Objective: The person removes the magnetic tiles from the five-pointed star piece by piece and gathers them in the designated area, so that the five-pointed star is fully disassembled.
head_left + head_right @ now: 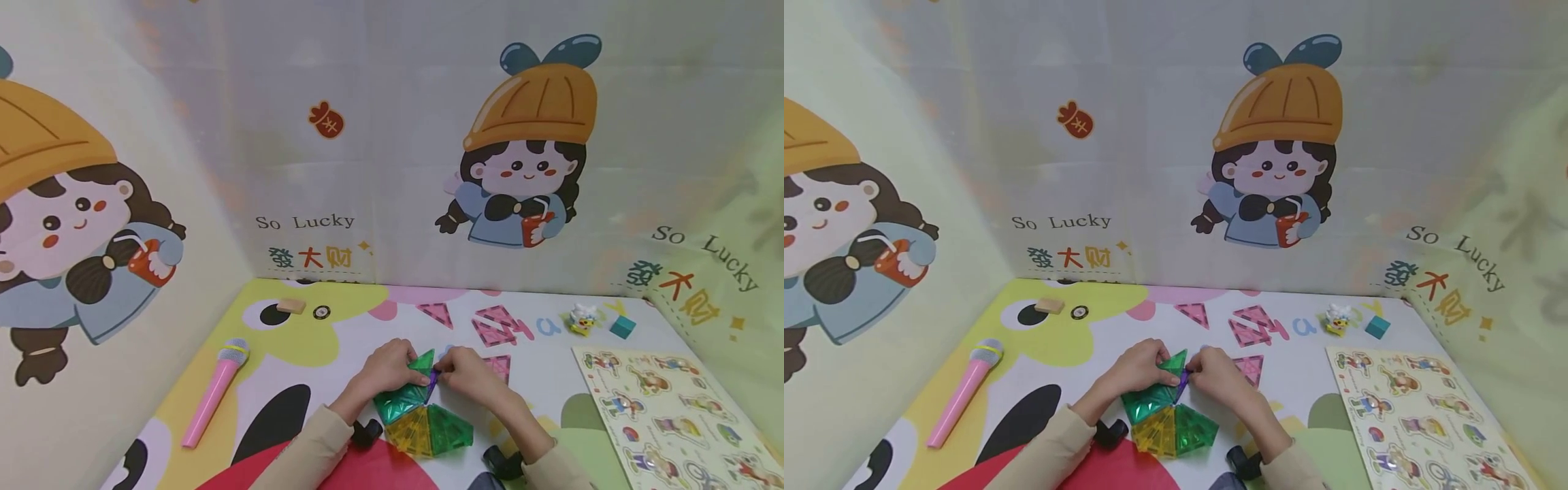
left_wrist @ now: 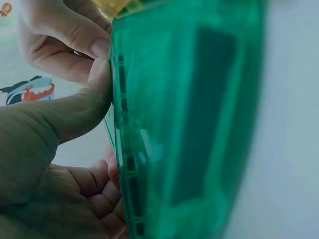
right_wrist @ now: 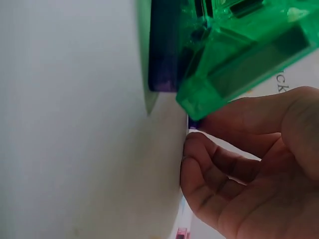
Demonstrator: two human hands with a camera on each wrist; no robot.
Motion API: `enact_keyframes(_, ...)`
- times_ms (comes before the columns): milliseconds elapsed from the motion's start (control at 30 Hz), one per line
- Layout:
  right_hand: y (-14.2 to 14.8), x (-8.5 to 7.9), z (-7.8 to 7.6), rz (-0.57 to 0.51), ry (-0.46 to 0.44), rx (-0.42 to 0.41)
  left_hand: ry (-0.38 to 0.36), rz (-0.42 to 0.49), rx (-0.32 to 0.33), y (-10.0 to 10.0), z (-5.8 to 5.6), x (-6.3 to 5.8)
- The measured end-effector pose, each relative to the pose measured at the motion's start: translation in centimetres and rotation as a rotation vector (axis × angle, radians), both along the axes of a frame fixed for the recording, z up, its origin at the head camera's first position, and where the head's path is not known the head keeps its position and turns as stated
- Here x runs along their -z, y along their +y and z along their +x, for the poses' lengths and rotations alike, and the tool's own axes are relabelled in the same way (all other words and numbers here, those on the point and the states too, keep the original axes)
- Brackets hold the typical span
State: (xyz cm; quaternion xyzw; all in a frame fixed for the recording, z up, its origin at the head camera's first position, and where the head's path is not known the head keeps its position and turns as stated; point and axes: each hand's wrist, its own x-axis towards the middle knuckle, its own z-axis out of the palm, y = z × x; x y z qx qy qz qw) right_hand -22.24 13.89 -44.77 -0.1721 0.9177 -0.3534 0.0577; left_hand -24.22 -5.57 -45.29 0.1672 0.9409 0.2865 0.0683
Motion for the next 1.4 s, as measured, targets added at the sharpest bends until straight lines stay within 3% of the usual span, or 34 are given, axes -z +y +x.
enact_keyframes(367,0.6,0.2,0.2,-0.032,-0.002,-0.037,-0.105,0.148,-0.003,-0.6,-0.8,0.3)
enact_keyframes(700,0.6,0.3,0.4,-0.029,-0.010,-0.030,-0.062,0.275,-0.048,-1.7,-2.1,0.7)
enact_keyframes(833,0.7,0.4,0.4,-0.037,-0.016,-0.024,-0.094,0.406,-0.095,-2.2,-3.1,0.3)
enact_keyframes(1033,0.8,0.8,0.3,-0.032,-0.008,-0.048,-0.226,0.647,-0.204,-2.0,-5.3,-0.1)
enact_keyframes(1267,0.7,0.5,0.6,-0.006,0.013,-0.069,-0.356,0.690,-0.235,-1.1,-7.4,0.2)
enact_keyframes(1400,0.8,0.3,0.7,0.002,0.016,-0.065,-0.355,0.614,-0.205,-0.9,-7.4,0.1)
